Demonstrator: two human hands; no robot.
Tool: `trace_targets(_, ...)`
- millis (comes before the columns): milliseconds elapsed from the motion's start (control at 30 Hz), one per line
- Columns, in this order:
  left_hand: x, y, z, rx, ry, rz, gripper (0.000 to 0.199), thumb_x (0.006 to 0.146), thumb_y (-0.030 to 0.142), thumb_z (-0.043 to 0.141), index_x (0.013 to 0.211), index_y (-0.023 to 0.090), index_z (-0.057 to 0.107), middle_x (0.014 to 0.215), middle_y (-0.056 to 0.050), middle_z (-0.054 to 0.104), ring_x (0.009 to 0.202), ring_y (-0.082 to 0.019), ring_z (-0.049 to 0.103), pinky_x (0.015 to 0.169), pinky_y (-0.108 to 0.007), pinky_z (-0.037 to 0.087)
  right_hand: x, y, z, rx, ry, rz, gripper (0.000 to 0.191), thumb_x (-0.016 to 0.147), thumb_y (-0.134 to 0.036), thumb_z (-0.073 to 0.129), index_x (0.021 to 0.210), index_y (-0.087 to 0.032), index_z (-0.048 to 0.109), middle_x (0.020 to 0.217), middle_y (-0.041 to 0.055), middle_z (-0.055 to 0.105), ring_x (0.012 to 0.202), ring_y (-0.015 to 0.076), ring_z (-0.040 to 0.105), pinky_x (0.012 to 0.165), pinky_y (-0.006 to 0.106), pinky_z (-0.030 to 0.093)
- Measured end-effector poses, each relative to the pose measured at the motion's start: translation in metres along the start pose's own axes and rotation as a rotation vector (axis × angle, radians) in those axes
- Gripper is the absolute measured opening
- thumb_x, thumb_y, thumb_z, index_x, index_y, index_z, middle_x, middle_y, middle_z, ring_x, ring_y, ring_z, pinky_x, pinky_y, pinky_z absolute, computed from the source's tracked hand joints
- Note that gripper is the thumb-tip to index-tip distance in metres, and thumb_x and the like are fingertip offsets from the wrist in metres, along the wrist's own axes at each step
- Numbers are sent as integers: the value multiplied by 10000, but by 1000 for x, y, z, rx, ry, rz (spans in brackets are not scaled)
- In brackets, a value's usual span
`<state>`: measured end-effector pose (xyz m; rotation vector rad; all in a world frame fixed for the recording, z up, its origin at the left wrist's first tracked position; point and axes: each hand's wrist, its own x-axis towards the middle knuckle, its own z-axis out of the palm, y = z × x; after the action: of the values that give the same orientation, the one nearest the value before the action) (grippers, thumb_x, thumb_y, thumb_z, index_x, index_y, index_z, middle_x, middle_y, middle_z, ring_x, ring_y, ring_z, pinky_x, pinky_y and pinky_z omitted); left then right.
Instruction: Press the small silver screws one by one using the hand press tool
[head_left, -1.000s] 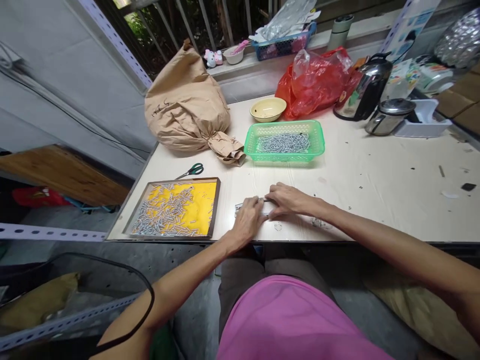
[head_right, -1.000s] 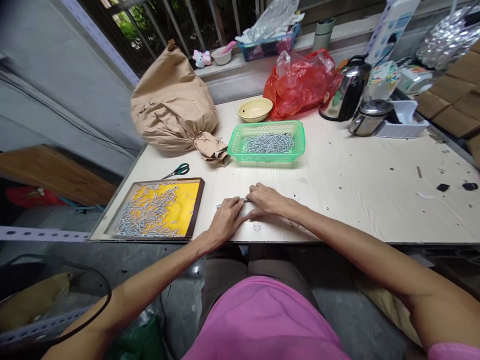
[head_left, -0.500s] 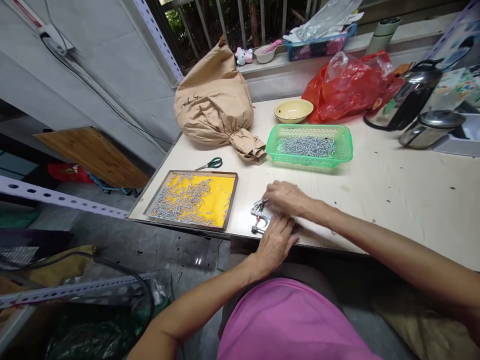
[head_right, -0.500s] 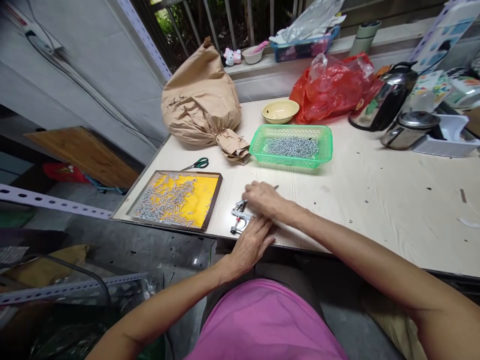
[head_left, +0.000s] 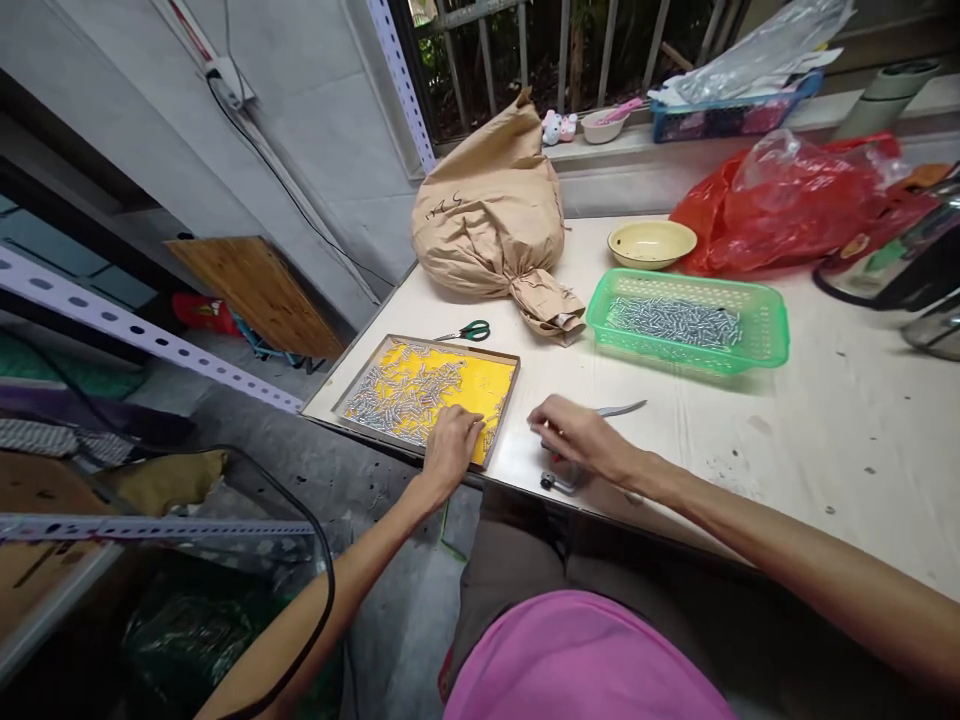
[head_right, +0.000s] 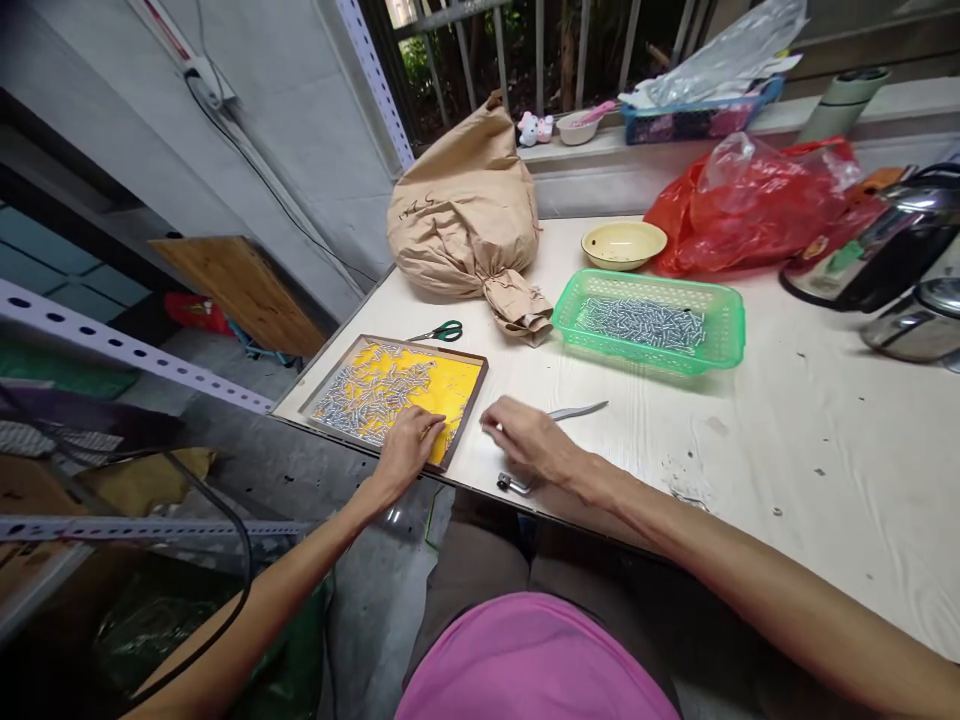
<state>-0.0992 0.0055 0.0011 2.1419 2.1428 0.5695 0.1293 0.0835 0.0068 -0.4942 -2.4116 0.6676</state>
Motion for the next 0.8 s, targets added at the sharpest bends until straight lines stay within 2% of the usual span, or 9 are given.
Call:
trace_targets(100,14,-4,9,88,-110,11,199,900,249,509,877,169,690,857,-72,600,892,-202,525,768,-298,433,18,9,-46,-146,351,84,126,926,-235,455,980,-191,559,865,42,587,767,151,543,719,286,441)
trace_targets(167,22,-1,11,134,-158,17,237,905,264,490,818,172,690,858,-77,597,894,-207,521,765,-297,428,30,19,-83,-370,446,201,149,917,-205,452,1002,-190,573,912,66,590,823,176,547,761,316,440)
trace_targets(233,28,1,12,150,-176,45,255,908,264,463,814,177,683,862,-79,599,894,-209,523,770,-299,425,36,25,-111,-613,417,389,218,903,-160,436,1067,-171,580,996,118,582,911,222,538,779,352,435)
trace_targets(300,34,-1,11,142,-169,91,264,904,242,424,837,185,673,853,-80,602,885,-214,533,766,-304,425,34,23,-121,-773,289,558,298,890,-131,426,1157,-145,559,1062,165,561,963,259,521,767,368,429)
trace_targets(400,42,-5,7,69,-162,94,259,868,248,416,786,189,654,830,-84,625,871,-236,562,764,-326,432,13,5,-101,-673,6,569,265,908,-164,424,1119,-156,585,1015,131,574,914,226,538,735,322,421)
trace_targets(500,47,1,-3,-137,-166,-81,205,806,333,486,761,200,635,801,-59,662,792,-223,607,727,-317,452,-21,-19,-61,-395,-166,515,209,935,-262,435,1003,-196,621,937,61,587,826,167,560,696,269,409)
trace_targets(633,41,32,-16,-591,-364,-406,339,700,503,578,797,178,595,638,4,608,467,-131,513,468,-247,410,-62,-29,-25,-367,-242,552,145,909,-253,481,917,-177,605,950,60,580,844,182,555,680,282,391)
trace_targets(700,35,53,-19,-729,-469,-474,396,664,534,613,790,160,586,580,29,560,406,-92,432,389,-211,338,-73,-24,-19,-405,-274,569,135,901,-195,468,946,-174,593,971,64,575,857,187,544,681,289,383)
trace_targets(800,27,79,-16,-744,-541,-493,396,662,517,642,754,134,599,465,64,456,370,-59,356,361,-178,257,-79,-15,-23,-449,-334,568,189,915,-146,409,976,-177,586,981,71,575,867,184,530,679,285,367)
